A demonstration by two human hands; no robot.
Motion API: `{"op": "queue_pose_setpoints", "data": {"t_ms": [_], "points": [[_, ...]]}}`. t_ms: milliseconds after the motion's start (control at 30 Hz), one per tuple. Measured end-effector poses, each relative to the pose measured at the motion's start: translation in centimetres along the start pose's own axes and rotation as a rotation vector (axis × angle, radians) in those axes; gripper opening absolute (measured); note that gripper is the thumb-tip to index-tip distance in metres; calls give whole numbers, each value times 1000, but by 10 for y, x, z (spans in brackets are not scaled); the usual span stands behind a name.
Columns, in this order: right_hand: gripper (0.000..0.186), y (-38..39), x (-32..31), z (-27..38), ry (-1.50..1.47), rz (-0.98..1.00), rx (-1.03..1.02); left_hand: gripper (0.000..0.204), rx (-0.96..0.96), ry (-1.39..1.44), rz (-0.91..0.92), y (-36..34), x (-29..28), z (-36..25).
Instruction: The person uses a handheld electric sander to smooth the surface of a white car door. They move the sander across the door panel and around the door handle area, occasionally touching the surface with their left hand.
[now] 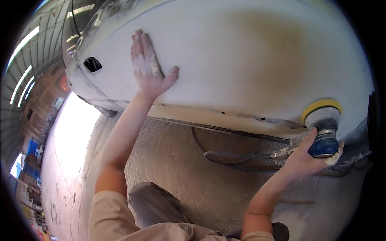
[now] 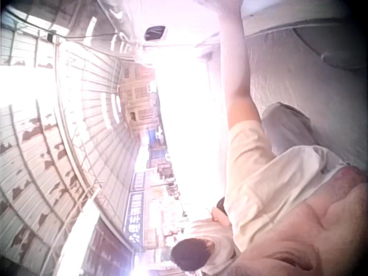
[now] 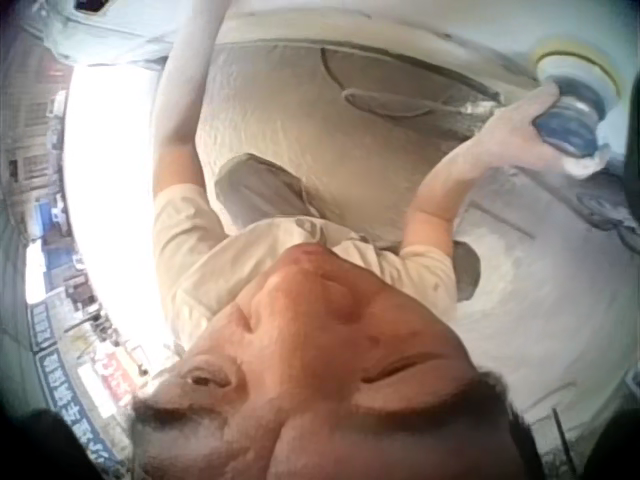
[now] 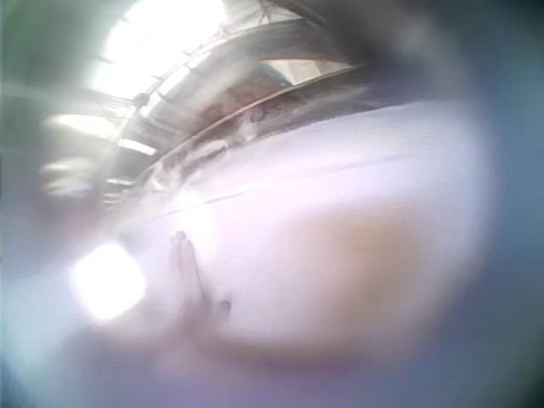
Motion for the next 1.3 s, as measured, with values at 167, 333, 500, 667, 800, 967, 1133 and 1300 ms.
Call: {"op": "queue_pose_setpoints", "data": {"t_ms": [167,333,500,667,800,967,1133,1300], "points": [[75,2,3,11,-11,1,-25,106,-90,0,38,46,-3,-1],[76,3,4,24,5,-14,-7,109,14,4,93,105,12,-28],[80,-4,2,43,-24,32,103,111,196,-4,163,72,3,-38],[79,-1,0,57,34,64,22,97,-12,91,0,-75,-28,-11],[84,1,-1,63,-44,166,155,86,1,124,31,-73,-25,-25],[93,1,-8,53,-32,274,135,70,324,123,116,-2,-14,-87],[98,3,-16,96,189,332,-20,69,379,231,170,0,-23,-79],[85,-28,-13,128,180,200,-23,73,-63,189,81,-71,-58,-1]]}}
Point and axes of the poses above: each hand's wrist, its own y-axis away from the middle knuckle, its own x-axis out of the palm, z = x × y, the point moved 6 cm from there along -y, towards the middle knuckle, and after that the axes turned 2 degrees about x, right-handed, at the moved point
